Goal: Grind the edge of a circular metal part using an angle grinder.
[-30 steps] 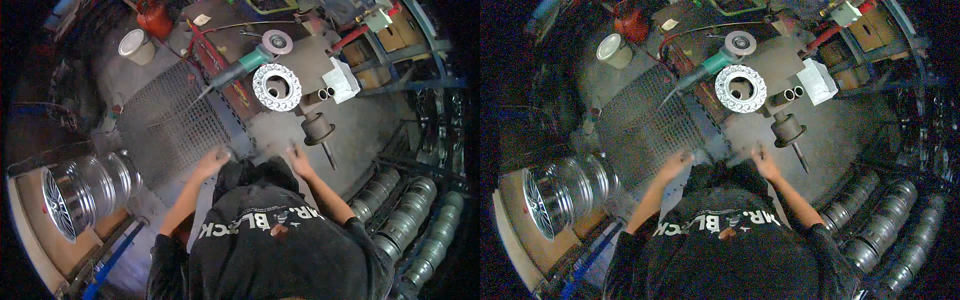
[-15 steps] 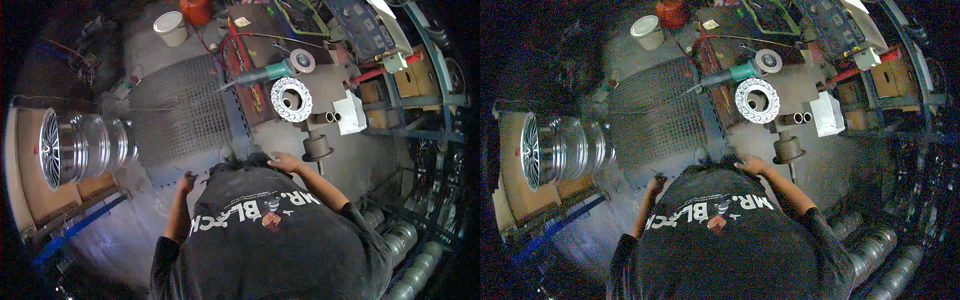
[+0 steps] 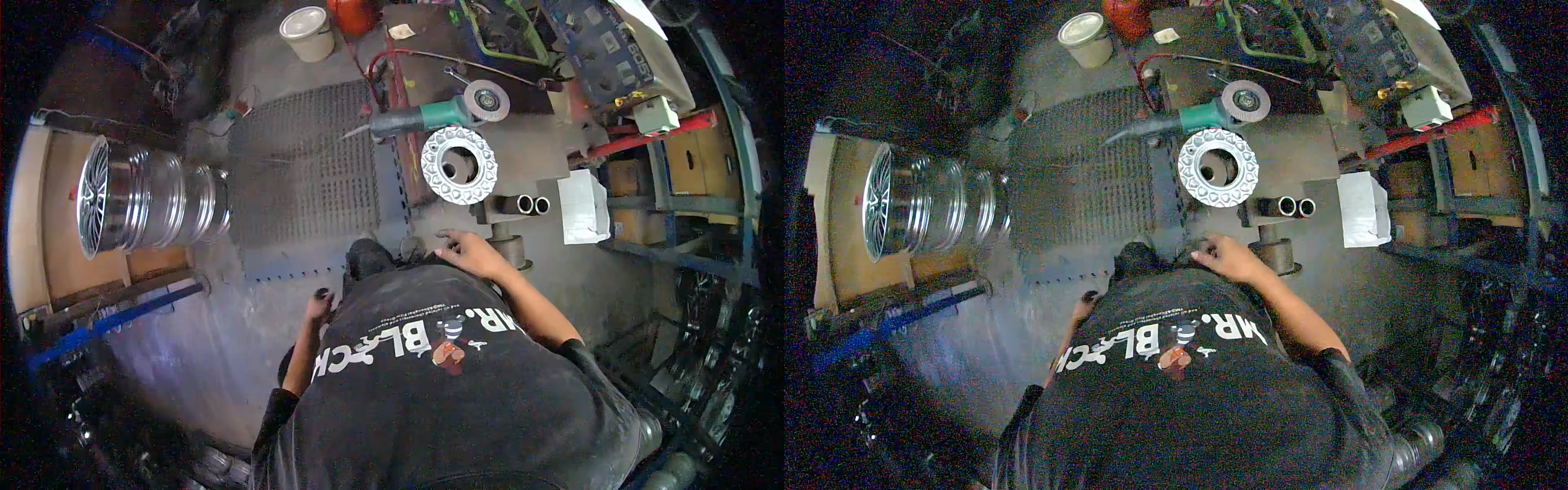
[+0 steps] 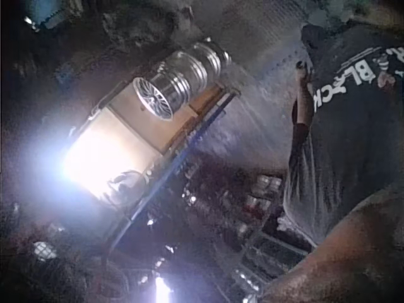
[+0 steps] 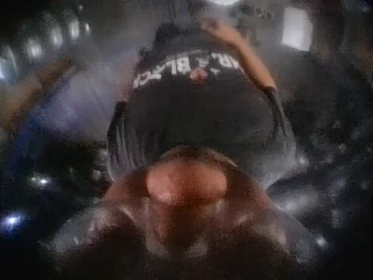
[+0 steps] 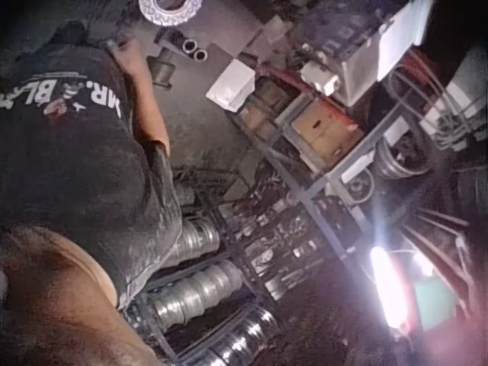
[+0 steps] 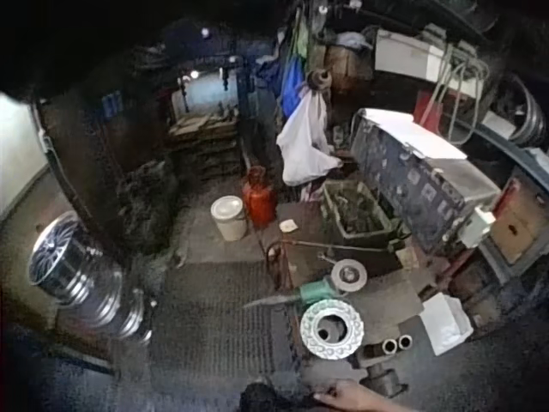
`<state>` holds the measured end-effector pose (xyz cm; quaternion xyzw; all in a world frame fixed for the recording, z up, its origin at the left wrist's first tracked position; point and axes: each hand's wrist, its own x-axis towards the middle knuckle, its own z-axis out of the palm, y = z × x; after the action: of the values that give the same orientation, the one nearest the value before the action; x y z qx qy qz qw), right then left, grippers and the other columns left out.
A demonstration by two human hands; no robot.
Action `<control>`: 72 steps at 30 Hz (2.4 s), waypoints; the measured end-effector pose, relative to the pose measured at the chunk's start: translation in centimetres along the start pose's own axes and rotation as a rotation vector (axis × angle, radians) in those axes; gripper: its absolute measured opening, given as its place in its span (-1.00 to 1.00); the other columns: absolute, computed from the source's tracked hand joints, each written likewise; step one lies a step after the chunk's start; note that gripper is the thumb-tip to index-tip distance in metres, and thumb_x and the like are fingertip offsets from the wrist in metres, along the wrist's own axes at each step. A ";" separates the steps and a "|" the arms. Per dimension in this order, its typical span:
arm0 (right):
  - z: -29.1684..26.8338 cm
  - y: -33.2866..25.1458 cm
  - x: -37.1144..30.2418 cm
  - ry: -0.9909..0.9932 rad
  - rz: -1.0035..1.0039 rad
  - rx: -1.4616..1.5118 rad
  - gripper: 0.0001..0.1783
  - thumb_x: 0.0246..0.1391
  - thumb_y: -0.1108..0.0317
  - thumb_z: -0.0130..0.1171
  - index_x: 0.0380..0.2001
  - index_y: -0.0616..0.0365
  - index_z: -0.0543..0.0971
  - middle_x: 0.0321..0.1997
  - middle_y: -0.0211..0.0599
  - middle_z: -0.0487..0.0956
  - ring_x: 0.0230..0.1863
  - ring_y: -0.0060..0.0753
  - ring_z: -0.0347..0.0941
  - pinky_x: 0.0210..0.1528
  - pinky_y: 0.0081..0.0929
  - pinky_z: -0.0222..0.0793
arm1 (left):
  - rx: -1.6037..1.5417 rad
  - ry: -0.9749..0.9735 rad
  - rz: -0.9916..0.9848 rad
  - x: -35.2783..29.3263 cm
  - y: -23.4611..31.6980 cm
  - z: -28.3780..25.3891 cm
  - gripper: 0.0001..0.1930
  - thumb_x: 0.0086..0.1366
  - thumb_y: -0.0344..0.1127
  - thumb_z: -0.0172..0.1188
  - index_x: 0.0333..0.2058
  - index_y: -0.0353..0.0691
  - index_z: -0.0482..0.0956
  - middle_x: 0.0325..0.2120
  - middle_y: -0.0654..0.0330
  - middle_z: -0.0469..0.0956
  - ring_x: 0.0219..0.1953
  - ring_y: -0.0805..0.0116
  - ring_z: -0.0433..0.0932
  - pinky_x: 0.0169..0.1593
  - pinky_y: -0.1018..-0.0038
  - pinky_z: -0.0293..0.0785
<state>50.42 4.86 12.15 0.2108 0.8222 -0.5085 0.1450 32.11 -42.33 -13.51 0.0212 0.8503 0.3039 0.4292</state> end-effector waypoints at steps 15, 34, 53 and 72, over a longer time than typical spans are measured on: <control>-3.3 -1.3 -2.0 0.087 -0.161 -0.007 -0.75 0.18 0.26 0.32 -0.21 0.24 0.66 -0.25 0.08 0.68 -0.20 0.12 0.64 -0.08 -0.14 0.51 | -0.023 0.040 -0.012 -5.1 0.8 0.9 -0.52 0.38 -0.09 0.23 0.15 -0.29 0.55 -0.09 -0.12 0.70 -0.02 0.11 0.68 0.04 0.31 0.55; -6.2 -1.4 -1.6 0.184 -0.123 -0.144 -0.51 0.06 0.02 0.40 -0.22 0.31 0.65 -0.27 0.10 0.65 -0.26 0.09 0.61 -0.15 -0.06 0.51 | 0.146 0.011 0.049 -8.6 7.0 6.2 -0.55 0.34 -0.08 0.28 0.08 -0.26 0.60 -0.01 -0.04 0.68 0.10 0.00 0.63 0.09 0.27 0.54; -8.5 -3.8 1.2 0.376 -0.171 -0.741 -0.13 -0.25 0.00 0.60 0.15 0.14 0.54 0.19 -0.12 0.55 0.24 0.00 0.41 0.27 0.05 0.21 | 0.100 0.066 0.094 -7.1 4.1 4.1 -0.63 0.31 -0.16 0.36 -0.02 -0.28 0.68 -0.15 -0.02 0.74 -0.09 0.16 0.71 0.01 0.30 0.57; -15.4 -6.2 2.8 0.438 -0.209 0.303 -0.49 0.29 -0.01 0.26 -0.05 0.30 0.66 -0.13 -0.24 0.70 -0.18 -0.39 0.61 -0.06 -0.41 0.46 | -0.028 0.040 0.072 -10.0 3.8 5.5 -0.56 0.35 -0.15 0.30 0.07 -0.35 0.60 -0.08 0.01 0.71 -0.07 0.24 0.69 0.01 0.34 0.56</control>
<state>44.58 16.81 22.44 0.2489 0.7658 -0.5802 -0.1223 41.63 -39.44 -6.74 0.0399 0.8531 0.3313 0.4010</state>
